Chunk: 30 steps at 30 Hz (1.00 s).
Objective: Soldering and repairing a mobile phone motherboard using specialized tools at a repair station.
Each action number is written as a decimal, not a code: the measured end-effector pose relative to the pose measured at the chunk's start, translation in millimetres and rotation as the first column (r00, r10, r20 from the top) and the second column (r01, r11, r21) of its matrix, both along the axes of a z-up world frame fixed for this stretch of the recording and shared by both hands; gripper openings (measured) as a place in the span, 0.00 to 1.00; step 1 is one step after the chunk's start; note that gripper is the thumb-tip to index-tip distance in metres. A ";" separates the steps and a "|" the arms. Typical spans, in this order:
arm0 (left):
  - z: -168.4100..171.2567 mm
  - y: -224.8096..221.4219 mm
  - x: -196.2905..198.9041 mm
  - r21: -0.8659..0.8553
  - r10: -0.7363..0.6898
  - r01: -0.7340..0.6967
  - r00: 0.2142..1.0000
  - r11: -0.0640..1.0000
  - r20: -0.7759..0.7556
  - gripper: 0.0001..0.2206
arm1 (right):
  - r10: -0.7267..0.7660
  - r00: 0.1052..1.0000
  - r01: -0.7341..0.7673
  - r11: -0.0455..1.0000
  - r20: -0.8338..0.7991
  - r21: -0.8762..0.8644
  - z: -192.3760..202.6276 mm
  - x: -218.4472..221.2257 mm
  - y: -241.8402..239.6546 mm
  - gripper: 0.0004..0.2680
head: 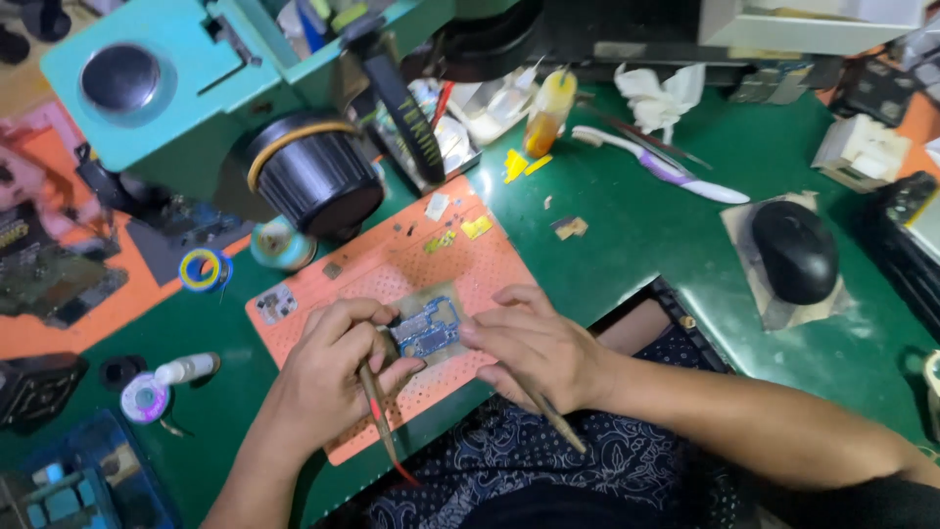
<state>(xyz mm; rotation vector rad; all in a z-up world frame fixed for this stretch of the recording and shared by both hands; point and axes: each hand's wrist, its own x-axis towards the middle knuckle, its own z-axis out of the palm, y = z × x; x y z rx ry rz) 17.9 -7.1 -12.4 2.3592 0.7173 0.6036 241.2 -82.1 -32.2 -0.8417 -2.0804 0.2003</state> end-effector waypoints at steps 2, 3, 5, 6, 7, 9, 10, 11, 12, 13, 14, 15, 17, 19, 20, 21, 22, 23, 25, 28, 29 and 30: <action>4.1 -0.1 2.0 -0.017 0.029 -0.029 0.999 0.999 0.031 0.14 | -0.012 1.000 0.013 0.992 0.007 -0.125 -15.2 4.1 -4.5 0.12; 6.0 0.3 0.8 -0.007 0.027 -0.026 0.997 1.000 0.074 0.14 | -0.049 0.998 0.056 0.973 0.037 -0.224 -23.7 4.3 -5.8 0.13; 13.6 -1.0 -7.1 -0.050 0.047 -0.044 0.997 0.998 0.064 0.11 | -0.019 1.000 0.016 0.977 -0.009 -0.211 -17.3 -2.6 -5.8 0.12; 16.1 3.3 -6.6 -0.052 0.014 -0.009 0.996 0.999 0.090 0.10 | -0.042 0.999 0.038 0.987 -0.025 -0.158 -13.8 -1.7 -3.1 0.12; 17.2 1.1 -9.7 -0.062 0.039 -0.034 0.996 0.997 0.079 0.10 | -0.018 0.999 0.011 0.986 -0.035 -0.169 -14.0 -3.9 -2.1 0.12; 19.9 -0.3 -11.7 -0.073 0.082 -0.072 0.984 0.995 0.155 0.19 | -0.032 0.999 0.030 0.989 -0.009 -0.146 -12.1 -5.1 -1.1 0.11; 17.8 0.1 -12.7 -0.084 0.094 -0.082 0.984 0.993 0.152 0.19 | -0.022 1.000 0.020 0.988 -0.012 -0.156 -9.8 -7.3 -0.7 0.11; 15.9 0.6 -13.2 -0.162 0.079 -0.044 0.973 0.986 0.219 0.20 | -0.012 0.999 0.008 0.991 -0.032 -0.135 -7.2 -8.7 -0.2 0.10; 13.9 1.9 -12.6 -0.233 0.066 0.003 0.955 0.972 0.290 0.22 | -0.006 0.999 0.000 0.994 -0.049 -0.111 -4.4 -9.4 0.6 0.09; 12.6 1.0 -11.0 -0.240 0.074 -0.003 0.954 0.971 0.289 0.22 | 0.000 0.999 -0.006 0.993 -0.049 -0.118 -2.4 -10.2 1.6 0.09; 11.6 0.5 -9.4 -0.270 0.102 -0.021 0.952 0.963 0.290 0.12 | 0.006 1.000 -0.007 0.994 -0.010 -0.109 -0.6 -11.3 2.7 0.09; 10.9 -0.1 -7.5 -0.298 0.130 -0.039 0.948 0.954 0.289 0.04 | 0.011 1.000 -0.008 0.995 0.029 -0.100 1.3 -12.0 3.7 0.09; 11.9 -1.2 -6.8 -0.346 0.142 -0.052 0.961 0.937 0.238 0.05 | 0.006 0.999 -0.001 0.996 0.045 -0.090 1.4 -13.6 5.9 0.08; 9.7 -1.0 -7.0 -0.391 0.151 -0.069 0.972 0.918 0.182 0.07 | 0.000 0.998 0.005 0.997 0.057 -0.079 0.1 -15.7 7.1 0.07; 6.7 0.1 -7.1 -0.428 0.126 -0.018 0.966 0.903 0.225 0.07 | -0.012 0.997 0.016 0.998 0.072 -0.061 -0.9 -16.4 7.4 0.06; 3.9 1.1 -7.1 -0.462 0.103 0.034 0.958 0.886 0.268 0.07 | -0.024 0.996 0.028 0.999 0.086 -0.042 -1.7 -17.0 7.7 0.05; 0.7 0.4 -7.4 -0.467 0.105 0.033 0.958 0.884 0.267 0.07 | -0.023 0.996 0.027 0.998 0.085 -0.048 -2.1 -16.8 7.7 0.05; -2.4 -0.4 -7.6 -0.490 0.079 0.083 0.950 0.868 0.302 0.06 | -0.005 0.993 0.010 0.999 0.121 -0.038 -2.4 -16.5 7.7 0.05; -5.6 -1.8 -6.9 -0.511 0.054 0.135 0.940 0.849 0.338 0.08 | 0.011 0.988 -0.006 1.000 0.157 -0.031 -1.7 -16.1 8.7 0.05; -5.5 -3.5 -5.8 -0.405 0.126 -0.022 0.965 0.914 0.230 0.05 | 0.024 0.985 -0.018 0.999 0.173 -0.036 -0.3 -16.4 9.4 0.05; -4.8 -2.8 -5.7 -0.370 0.099 -0.011 0.971 0.929 0.219 0.05 | 0.025 0.984 -0.019 0.999 0.178 -0.034 -0.4 -16.4 9.4 0.05; -4.2 -1.7 -5.4 -0.333 0.072 0.002 0.976 0.943 0.208 0.05 | 0.025 0.982 -0.020 0.999 0.185 -0.030 -0.5 -16.1 9.6 0.05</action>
